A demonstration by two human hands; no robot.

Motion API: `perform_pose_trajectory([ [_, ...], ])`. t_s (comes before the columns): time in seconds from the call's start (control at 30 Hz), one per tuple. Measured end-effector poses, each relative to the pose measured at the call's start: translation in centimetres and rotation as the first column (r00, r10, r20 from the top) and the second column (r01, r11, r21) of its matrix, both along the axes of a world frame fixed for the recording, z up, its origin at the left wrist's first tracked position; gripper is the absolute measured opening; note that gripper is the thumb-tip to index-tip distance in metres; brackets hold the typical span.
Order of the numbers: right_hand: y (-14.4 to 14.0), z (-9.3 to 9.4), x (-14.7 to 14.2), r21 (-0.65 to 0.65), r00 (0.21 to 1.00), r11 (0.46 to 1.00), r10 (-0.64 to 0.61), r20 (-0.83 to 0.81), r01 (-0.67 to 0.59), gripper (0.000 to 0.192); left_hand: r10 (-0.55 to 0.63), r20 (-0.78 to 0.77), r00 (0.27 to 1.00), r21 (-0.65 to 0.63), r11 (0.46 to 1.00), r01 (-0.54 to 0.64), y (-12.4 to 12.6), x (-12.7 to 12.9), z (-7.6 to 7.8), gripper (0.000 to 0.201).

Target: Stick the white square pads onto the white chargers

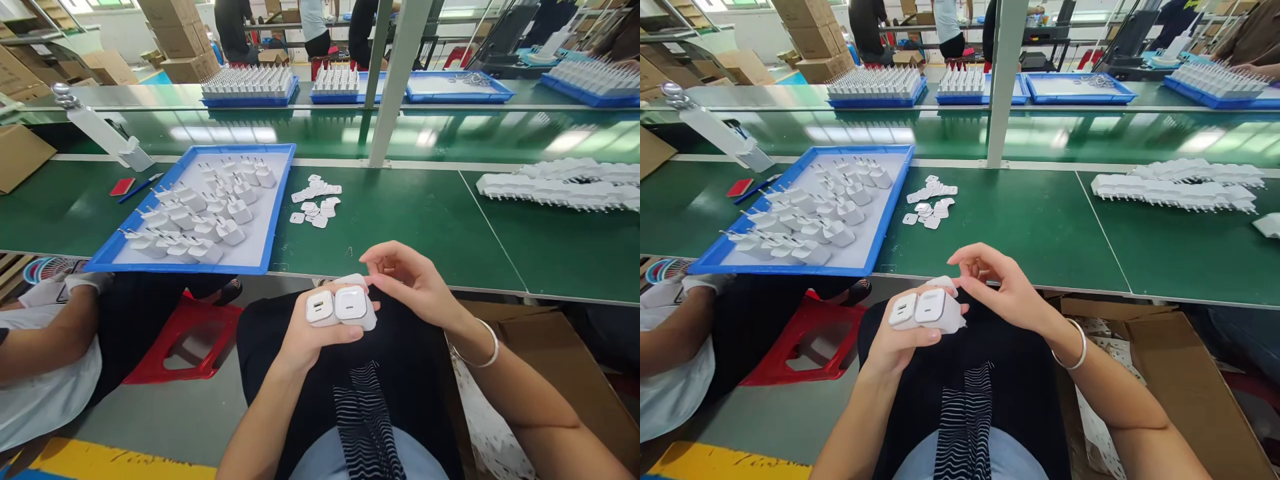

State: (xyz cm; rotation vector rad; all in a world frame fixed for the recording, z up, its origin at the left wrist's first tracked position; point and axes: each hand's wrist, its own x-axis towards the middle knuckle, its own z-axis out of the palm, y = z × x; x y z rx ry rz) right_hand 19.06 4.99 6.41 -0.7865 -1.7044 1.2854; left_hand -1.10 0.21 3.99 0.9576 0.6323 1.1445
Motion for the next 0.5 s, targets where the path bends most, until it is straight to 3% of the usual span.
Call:
perform_pose_trajectory([
  [0.1,0.2,0.0,0.3,0.208,0.975,0.967,0.109,0.194,-0.149,0.038,0.016,-0.048,0.999,-0.060,0.998,-0.019,0.2,0.0,0.0,0.046],
  [0.23,0.6,0.1,0.7,0.438,0.906,0.869,0.025,0.424,-0.229,0.034,-0.004,-0.140,0.990,-0.119,0.993,-0.013,0.2,-0.2,0.3,0.042],
  [0.3,0.7,0.2,0.8,0.456,0.890,0.855,0.014,0.457,-0.247,0.032,-0.021,-0.154,0.988,-0.124,0.992,0.002,0.0,-0.4,0.3,0.045],
  [0.5,0.7,0.2,1.1,0.401,0.916,0.903,-0.022,0.400,-0.153,0.025,0.016,-0.311,0.950,-0.040,0.999,-0.030,-0.2,-0.5,0.1,0.045],
])
